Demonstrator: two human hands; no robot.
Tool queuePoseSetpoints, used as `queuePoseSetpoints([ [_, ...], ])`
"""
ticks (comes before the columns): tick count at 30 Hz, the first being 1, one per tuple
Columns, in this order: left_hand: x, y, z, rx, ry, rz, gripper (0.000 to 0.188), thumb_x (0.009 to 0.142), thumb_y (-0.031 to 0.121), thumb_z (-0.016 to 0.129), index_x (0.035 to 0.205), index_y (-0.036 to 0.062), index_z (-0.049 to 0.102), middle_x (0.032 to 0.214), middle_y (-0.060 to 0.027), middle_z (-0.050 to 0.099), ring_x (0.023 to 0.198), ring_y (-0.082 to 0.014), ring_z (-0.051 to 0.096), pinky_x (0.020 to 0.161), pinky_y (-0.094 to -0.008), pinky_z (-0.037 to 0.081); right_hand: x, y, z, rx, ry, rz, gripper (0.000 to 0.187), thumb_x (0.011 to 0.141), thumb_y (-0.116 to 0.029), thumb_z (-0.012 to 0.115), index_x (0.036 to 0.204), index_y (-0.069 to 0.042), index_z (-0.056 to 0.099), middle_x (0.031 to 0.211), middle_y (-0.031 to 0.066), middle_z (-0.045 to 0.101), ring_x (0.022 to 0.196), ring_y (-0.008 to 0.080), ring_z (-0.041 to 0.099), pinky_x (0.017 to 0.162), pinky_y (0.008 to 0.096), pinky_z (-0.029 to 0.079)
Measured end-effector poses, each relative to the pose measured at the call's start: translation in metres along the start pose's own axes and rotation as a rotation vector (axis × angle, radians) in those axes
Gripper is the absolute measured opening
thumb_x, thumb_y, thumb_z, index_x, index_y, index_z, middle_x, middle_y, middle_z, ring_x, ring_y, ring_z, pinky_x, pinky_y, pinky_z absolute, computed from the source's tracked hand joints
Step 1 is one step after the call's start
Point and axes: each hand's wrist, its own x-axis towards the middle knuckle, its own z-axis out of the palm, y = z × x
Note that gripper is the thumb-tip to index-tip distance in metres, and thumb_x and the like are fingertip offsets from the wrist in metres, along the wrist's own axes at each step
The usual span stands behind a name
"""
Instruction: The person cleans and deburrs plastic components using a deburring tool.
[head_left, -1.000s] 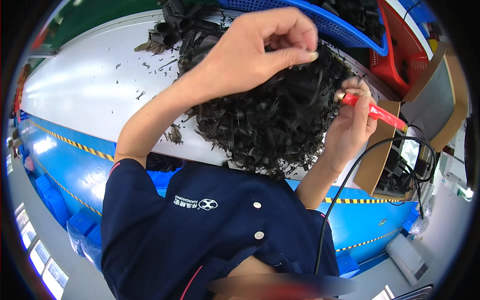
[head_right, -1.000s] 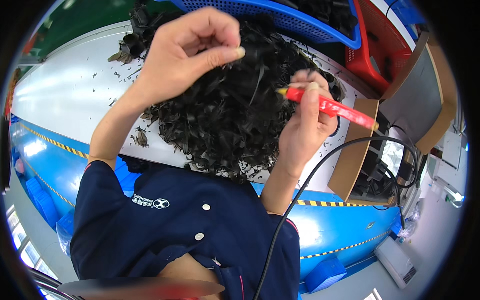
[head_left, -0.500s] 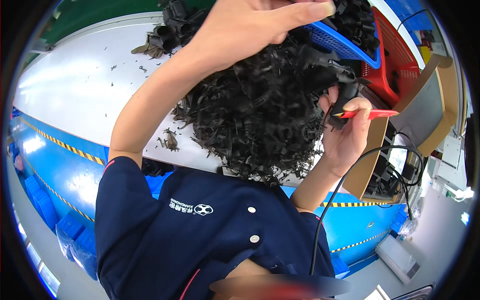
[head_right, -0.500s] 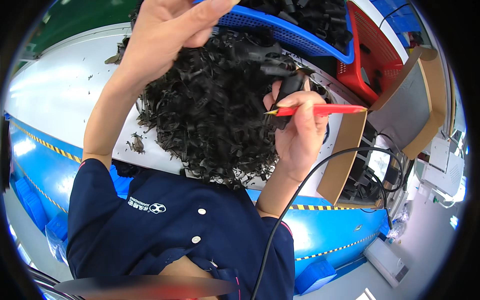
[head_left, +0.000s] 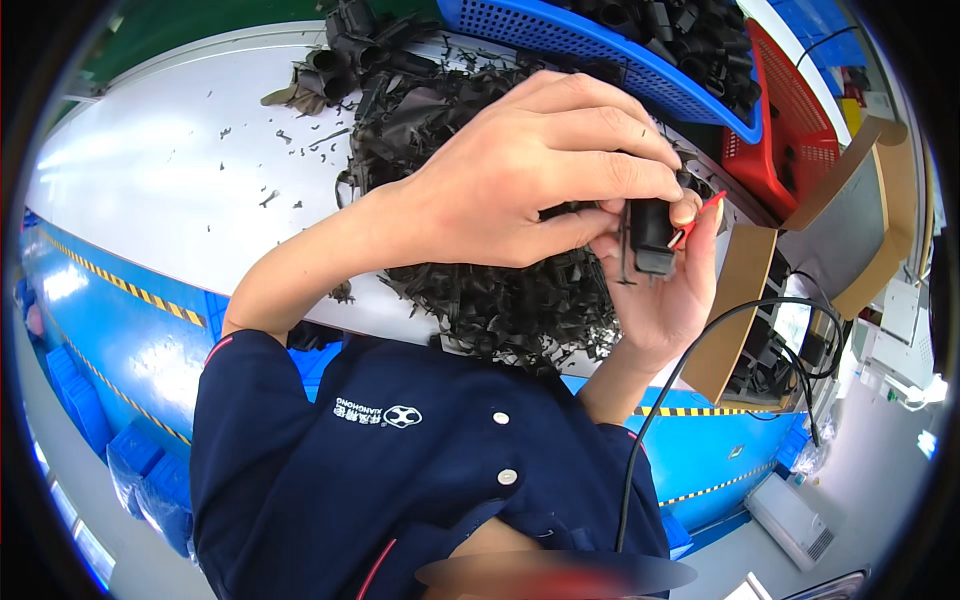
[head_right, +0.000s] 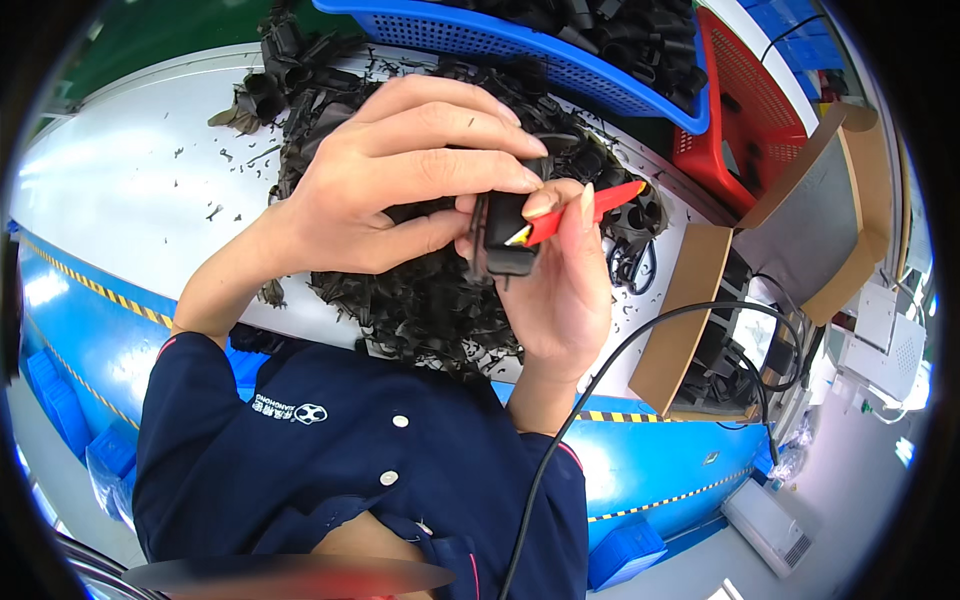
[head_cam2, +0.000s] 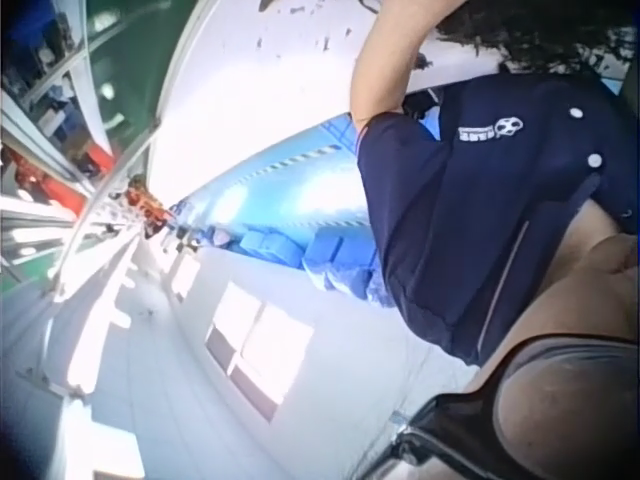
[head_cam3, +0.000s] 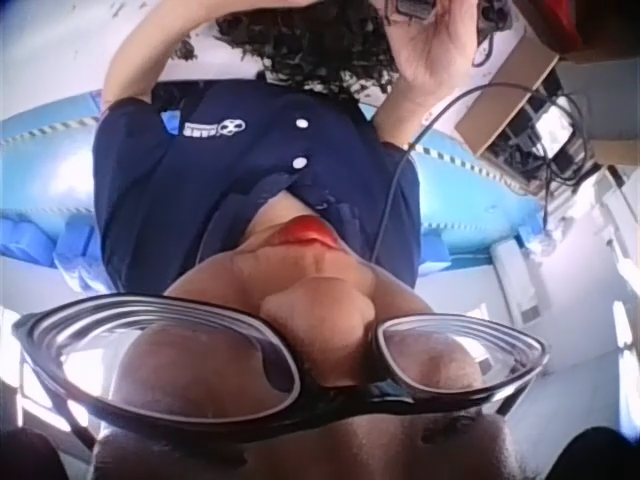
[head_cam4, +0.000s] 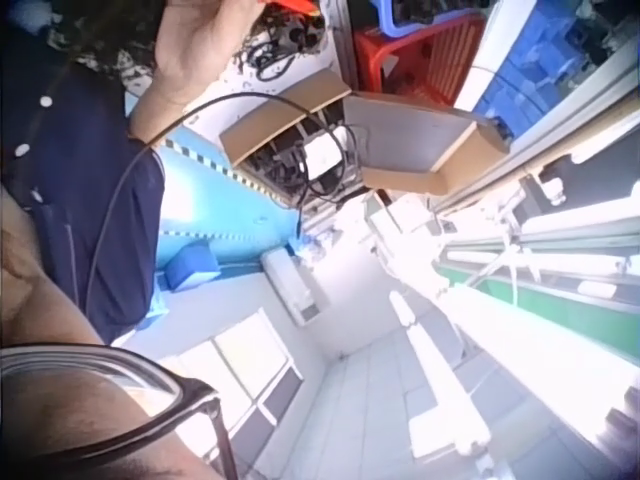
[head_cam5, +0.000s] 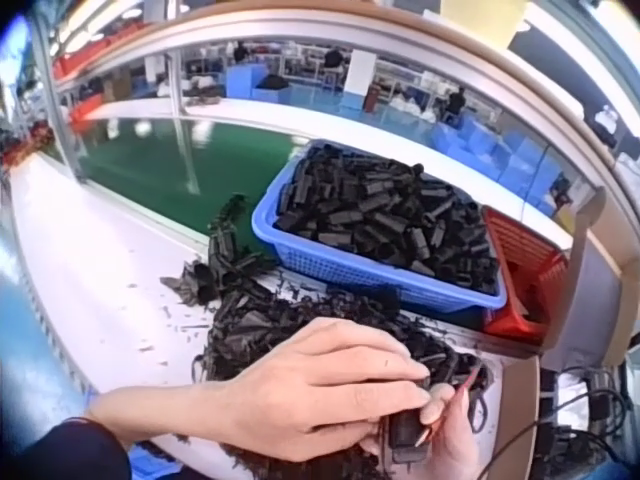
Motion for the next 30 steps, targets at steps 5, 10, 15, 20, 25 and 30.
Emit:
queuePoseSetpoints([
  [5,-0.014,0.002,0.000,-0.088,-0.032,-0.126,0.037,0.054,-0.002,0.066,0.090,0.0069,0.063,0.097,-0.0068,0.061,0.081,-0.0218,0.057,0.070,-0.0308,0.045,0.003,-0.004,-0.009,-0.021,-0.022,0.187,0.035,0.094,-0.033,0.028,0.092,-0.003,0.045,0.100,0.0261,0.052,0.097,0.0340,0.054,0.076,0.0409,0.050],
  [10,-0.018,0.005,-0.005,-0.179,0.072,-0.291,0.025,0.062,-0.004,0.067,0.086,0.0014,0.063,0.081,-0.0073,0.062,0.069,-0.0189,0.057,0.061,-0.0255,0.045,0.006,-0.008,-0.008,0.186,0.117,0.316,0.036,0.093,-0.037,0.028,0.093,-0.007,0.049,0.103,0.0221,0.054,0.103,0.0364,0.051,0.075,0.0442,0.052],
  [15,-0.023,0.009,-0.010,-0.591,0.302,-0.778,0.017,0.078,0.011,0.063,0.089,-0.0022,0.061,0.074,-0.0027,0.060,0.065,-0.0054,0.054,0.058,-0.0198,0.044,0.003,-0.006,-0.003,0.150,0.241,0.262,0.033,0.093,-0.036,0.033,0.094,-0.009,0.054,0.121,0.0147,0.044,0.075,0.0186,0.050,0.052,0.0247,0.043],
  [20,-0.023,0.016,-0.008,-0.892,0.359,-0.848,0.027,0.081,0.012,0.060,0.101,-0.0054,0.054,0.078,-0.0062,0.060,0.071,-0.0091,0.057,0.064,-0.0222,0.048,0.005,0.013,0.003,-0.395,0.162,-0.244,0.031,0.092,-0.028,0.037,0.092,-0.001,0.053,0.115,0.0230,0.046,0.068,0.0181,0.054,0.046,0.0213,0.043],
  [25,-0.033,0.028,0.003,-0.866,0.299,-0.856,0.026,0.082,0.012,0.059,0.102,-0.0049,0.053,0.089,-0.0069,0.059,0.080,-0.0086,0.055,0.071,-0.0216,0.045,0.007,0.021,0.008,-0.744,0.178,-0.567,0.030,0.088,-0.021,0.048,0.088,0.008,0.056,0.093,0.0254,0.057,0.059,0.0201,0.059,0.046,0.0235,0.047],
  [30,-0.039,0.023,0.016,-0.415,0.280,-0.680,0.029,0.076,0.013,0.066,0.098,-0.0029,0.054,0.085,-0.0045,0.058,0.076,-0.0079,0.051,0.068,-0.0214,0.042,0.005,0.025,0.007,-0.883,0.223,-0.616,0.029,0.088,-0.020,0.049,0.089,0.007,0.056,0.087,0.0219,0.060,0.059,0.0190,0.059,0.047,0.0226,0.046],
])
